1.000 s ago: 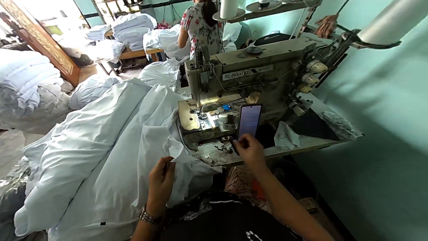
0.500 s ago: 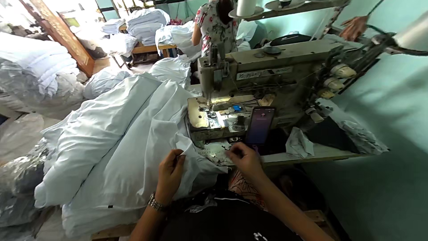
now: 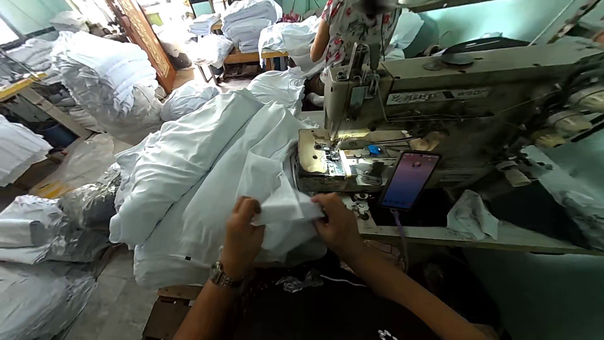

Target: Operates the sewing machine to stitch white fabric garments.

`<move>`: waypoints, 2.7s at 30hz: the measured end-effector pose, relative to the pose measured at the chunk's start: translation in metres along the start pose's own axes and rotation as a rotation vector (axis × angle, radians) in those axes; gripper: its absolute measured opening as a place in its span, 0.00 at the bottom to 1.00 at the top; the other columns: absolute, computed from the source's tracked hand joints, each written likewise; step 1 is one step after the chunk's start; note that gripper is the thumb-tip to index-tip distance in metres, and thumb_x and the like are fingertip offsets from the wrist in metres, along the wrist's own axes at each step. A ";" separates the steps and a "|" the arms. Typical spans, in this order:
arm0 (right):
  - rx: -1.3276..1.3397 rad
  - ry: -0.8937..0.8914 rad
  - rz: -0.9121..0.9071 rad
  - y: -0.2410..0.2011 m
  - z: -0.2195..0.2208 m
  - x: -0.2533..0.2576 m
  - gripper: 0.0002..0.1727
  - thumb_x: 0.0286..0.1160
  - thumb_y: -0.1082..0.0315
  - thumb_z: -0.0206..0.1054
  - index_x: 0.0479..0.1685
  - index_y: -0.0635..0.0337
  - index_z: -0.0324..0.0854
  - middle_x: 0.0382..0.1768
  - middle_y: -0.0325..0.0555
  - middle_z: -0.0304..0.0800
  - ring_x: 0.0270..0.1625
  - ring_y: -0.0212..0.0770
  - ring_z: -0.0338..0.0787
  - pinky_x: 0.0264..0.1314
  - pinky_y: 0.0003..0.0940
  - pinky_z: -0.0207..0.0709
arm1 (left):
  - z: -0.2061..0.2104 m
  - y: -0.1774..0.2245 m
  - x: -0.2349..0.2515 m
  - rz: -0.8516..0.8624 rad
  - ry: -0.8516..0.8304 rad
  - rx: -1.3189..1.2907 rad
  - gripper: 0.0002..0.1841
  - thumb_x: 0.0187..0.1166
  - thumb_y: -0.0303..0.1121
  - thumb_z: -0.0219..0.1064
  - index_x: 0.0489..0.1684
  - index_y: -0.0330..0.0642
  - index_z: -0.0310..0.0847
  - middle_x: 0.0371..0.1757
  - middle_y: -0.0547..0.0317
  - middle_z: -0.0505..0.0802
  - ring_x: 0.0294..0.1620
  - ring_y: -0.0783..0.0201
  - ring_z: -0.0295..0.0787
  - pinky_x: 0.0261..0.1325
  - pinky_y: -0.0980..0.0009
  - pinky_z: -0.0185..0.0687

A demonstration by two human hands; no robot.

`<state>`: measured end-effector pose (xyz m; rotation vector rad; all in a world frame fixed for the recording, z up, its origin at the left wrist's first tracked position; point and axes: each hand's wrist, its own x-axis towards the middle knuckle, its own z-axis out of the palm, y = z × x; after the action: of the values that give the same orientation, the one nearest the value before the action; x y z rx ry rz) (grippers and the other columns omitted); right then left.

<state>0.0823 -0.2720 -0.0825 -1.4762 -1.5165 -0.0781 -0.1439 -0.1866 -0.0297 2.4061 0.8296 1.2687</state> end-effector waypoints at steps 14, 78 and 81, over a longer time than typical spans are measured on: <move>1.471 -0.373 0.811 0.016 -0.036 -0.002 0.04 0.83 0.62 0.66 0.45 0.48 0.86 0.22 0.31 0.84 0.15 0.20 0.72 0.17 0.16 0.68 | -0.013 -0.018 -0.040 -0.567 0.011 -0.773 0.21 0.79 0.24 0.65 0.69 0.33 0.67 0.44 0.54 0.94 0.41 0.65 0.94 0.47 0.67 0.93; 0.475 -0.023 0.520 0.051 -0.051 0.015 0.14 0.84 0.65 0.63 0.58 0.56 0.91 0.47 0.36 0.96 0.39 0.21 0.90 0.42 0.20 0.83 | 0.192 -0.010 0.214 -0.174 -0.567 -0.026 0.19 0.69 0.35 0.79 0.52 0.30 0.87 0.52 0.37 0.93 0.60 0.44 0.89 0.68 0.42 0.79; 0.470 0.010 0.516 0.048 -0.049 0.015 0.14 0.85 0.64 0.63 0.58 0.56 0.91 0.48 0.37 0.96 0.40 0.20 0.89 0.43 0.19 0.83 | 0.193 -0.008 0.214 -0.240 -0.541 -0.061 0.17 0.69 0.32 0.78 0.52 0.29 0.86 0.53 0.37 0.92 0.61 0.44 0.88 0.68 0.42 0.78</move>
<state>0.1516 -0.2796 -0.0746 -1.4209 -1.0109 0.5403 0.1073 -0.0481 -0.0037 2.3379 0.8565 0.5054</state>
